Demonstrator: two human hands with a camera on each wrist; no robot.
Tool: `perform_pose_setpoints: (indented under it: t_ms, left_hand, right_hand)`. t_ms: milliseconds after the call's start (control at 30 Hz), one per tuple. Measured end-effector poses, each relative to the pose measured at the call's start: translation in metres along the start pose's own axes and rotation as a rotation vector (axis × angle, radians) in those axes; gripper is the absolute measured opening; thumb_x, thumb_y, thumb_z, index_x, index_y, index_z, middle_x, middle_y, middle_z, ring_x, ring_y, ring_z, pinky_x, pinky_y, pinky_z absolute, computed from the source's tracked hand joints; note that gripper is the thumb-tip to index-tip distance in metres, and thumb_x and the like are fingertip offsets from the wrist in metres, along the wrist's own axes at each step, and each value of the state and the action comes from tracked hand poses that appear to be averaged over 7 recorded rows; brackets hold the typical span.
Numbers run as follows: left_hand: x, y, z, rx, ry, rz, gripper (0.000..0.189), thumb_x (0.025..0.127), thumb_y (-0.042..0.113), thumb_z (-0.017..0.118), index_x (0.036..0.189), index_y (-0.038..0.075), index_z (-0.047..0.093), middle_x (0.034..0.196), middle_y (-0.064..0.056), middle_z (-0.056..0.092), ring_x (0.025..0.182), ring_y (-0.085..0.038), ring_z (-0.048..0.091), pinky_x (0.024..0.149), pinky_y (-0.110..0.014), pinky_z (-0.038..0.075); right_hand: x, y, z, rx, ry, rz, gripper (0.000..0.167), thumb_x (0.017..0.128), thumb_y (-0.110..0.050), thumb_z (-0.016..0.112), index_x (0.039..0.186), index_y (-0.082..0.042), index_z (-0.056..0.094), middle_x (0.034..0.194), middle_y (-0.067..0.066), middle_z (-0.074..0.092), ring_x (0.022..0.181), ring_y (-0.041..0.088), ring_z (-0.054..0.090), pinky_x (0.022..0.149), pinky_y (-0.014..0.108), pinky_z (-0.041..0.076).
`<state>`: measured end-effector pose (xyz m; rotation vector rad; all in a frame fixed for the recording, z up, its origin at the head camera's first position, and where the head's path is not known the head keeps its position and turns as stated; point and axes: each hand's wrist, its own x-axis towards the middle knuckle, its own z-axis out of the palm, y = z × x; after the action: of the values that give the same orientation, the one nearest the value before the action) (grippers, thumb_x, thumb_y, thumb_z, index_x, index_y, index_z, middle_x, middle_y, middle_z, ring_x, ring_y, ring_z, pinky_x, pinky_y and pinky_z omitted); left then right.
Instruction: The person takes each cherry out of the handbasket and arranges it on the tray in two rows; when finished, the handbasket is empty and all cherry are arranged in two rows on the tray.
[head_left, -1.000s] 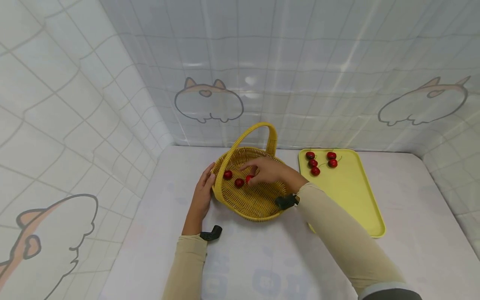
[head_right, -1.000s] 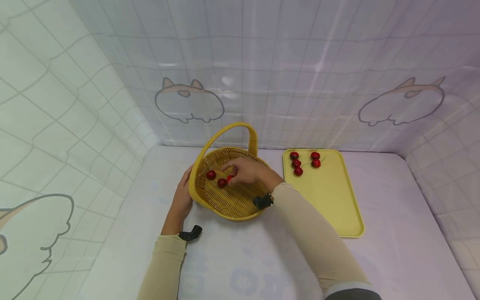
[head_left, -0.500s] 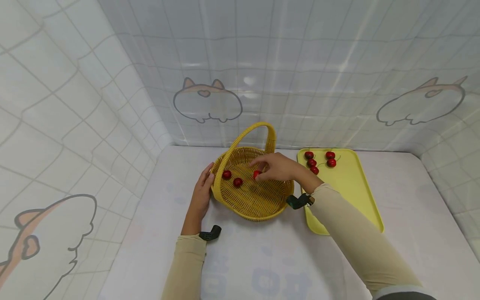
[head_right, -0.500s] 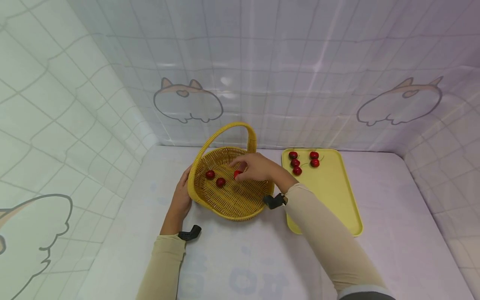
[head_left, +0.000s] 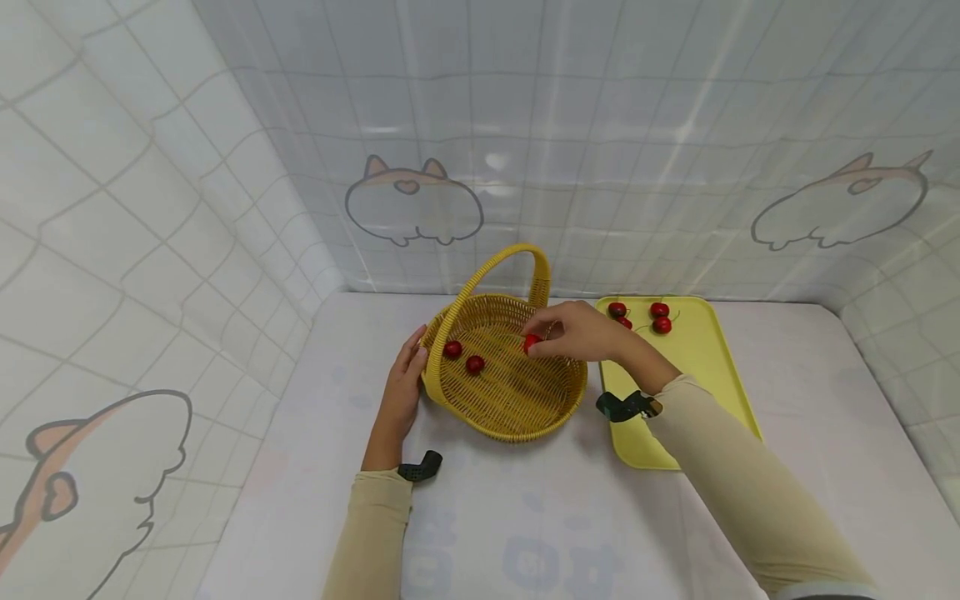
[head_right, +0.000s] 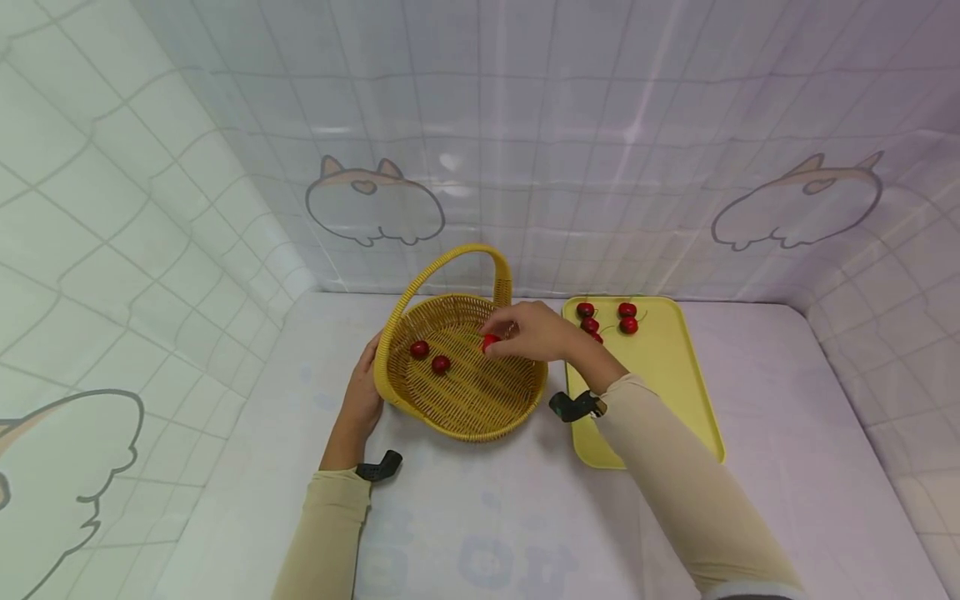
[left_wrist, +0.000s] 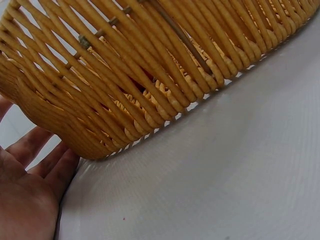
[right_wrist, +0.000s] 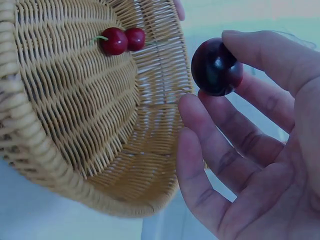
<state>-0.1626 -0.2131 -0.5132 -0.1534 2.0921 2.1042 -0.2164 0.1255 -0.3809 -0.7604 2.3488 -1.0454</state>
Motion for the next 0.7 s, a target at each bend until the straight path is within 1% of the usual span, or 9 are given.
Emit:
perform_pose_setpoints:
  t_ms: [100,167,267,367,433,600,700]
  left_hand:
    - [0.000,0.000,0.000,0.002,0.002,0.000,0.048,0.106,0.050,0.049,0.153,0.043,0.043,0.157,0.003,0.044,0.143,-0.016,0.043,0.121,-0.043,0.031]
    - [0.000,0.000,0.000,0.009,0.002,0.000,0.047,0.107,0.049,0.048,0.153,0.043,0.042,0.158,0.004,0.044,0.144,-0.016,0.042,0.121,-0.044,0.030]
    - [0.000,0.000,0.000,0.006,0.000,-0.002,0.045,0.109,0.044,0.046,0.153,0.043,0.041,0.158,0.003,0.044,0.143,-0.017,0.043,0.119,-0.040,0.032]
    - [0.000,0.000,0.000,0.003,-0.001,-0.008,0.044,0.110,0.040,0.044,0.153,0.043,0.041,0.157,0.001,0.045,0.141,-0.019,0.045,0.115,-0.033,0.036]
    - [0.001,-0.001,-0.001,0.005,-0.001,-0.011,0.044,0.110,0.041,0.044,0.153,0.043,0.041,0.157,0.001,0.045,0.140,-0.019,0.046,0.113,-0.031,0.038]
    - [0.001,-0.002,-0.001,0.009,-0.001,-0.010,0.046,0.108,0.046,0.046,0.153,0.043,0.041,0.157,0.002,0.044,0.141,-0.018,0.045,0.116,-0.036,0.035]
    - [0.000,-0.001,-0.001,0.002,-0.002,-0.008,0.045,0.109,0.044,0.046,0.153,0.043,0.041,0.157,0.002,0.045,0.141,-0.018,0.045,0.116,-0.036,0.035]
  right_hand:
    - [-0.008,0.002,-0.002,0.001,0.028,0.006,0.030,0.093,-0.036,0.076,0.119,-0.023,0.074,0.112,-0.004,0.073,0.098,0.014,0.069,0.086,0.035,0.056]
    - [-0.013,0.004,-0.004,0.003,0.048,0.003,0.030,0.092,-0.036,0.077,0.118,-0.022,0.074,0.113,-0.004,0.072,0.099,0.013,0.069,0.086,0.035,0.056]
    - [-0.021,0.009,-0.006,0.009,0.078,-0.004,0.028,0.092,-0.035,0.077,0.116,-0.021,0.074,0.110,-0.005,0.072,0.097,0.013,0.070,0.085,0.035,0.056]
    - [-0.029,0.013,-0.009,0.026,0.108,-0.009,0.025,0.092,-0.034,0.078,0.113,-0.021,0.074,0.105,-0.006,0.073,0.094,0.013,0.070,0.085,0.035,0.057]
    - [-0.035,0.015,-0.011,0.053,0.123,0.006,0.024,0.091,-0.032,0.078,0.112,-0.020,0.074,0.105,-0.005,0.072,0.092,0.013,0.070,0.083,0.035,0.057]
    - [-0.050,0.020,-0.016,0.113,0.161,0.086,0.027,0.091,-0.034,0.079,0.112,-0.019,0.072,0.108,0.001,0.071,0.095,0.016,0.072,0.083,0.035,0.056]
    - [-0.059,0.026,-0.018,0.131,0.194,0.110,0.028,0.091,-0.036,0.078,0.113,-0.020,0.071,0.108,0.001,0.072,0.096,0.016,0.073,0.083,0.034,0.056]
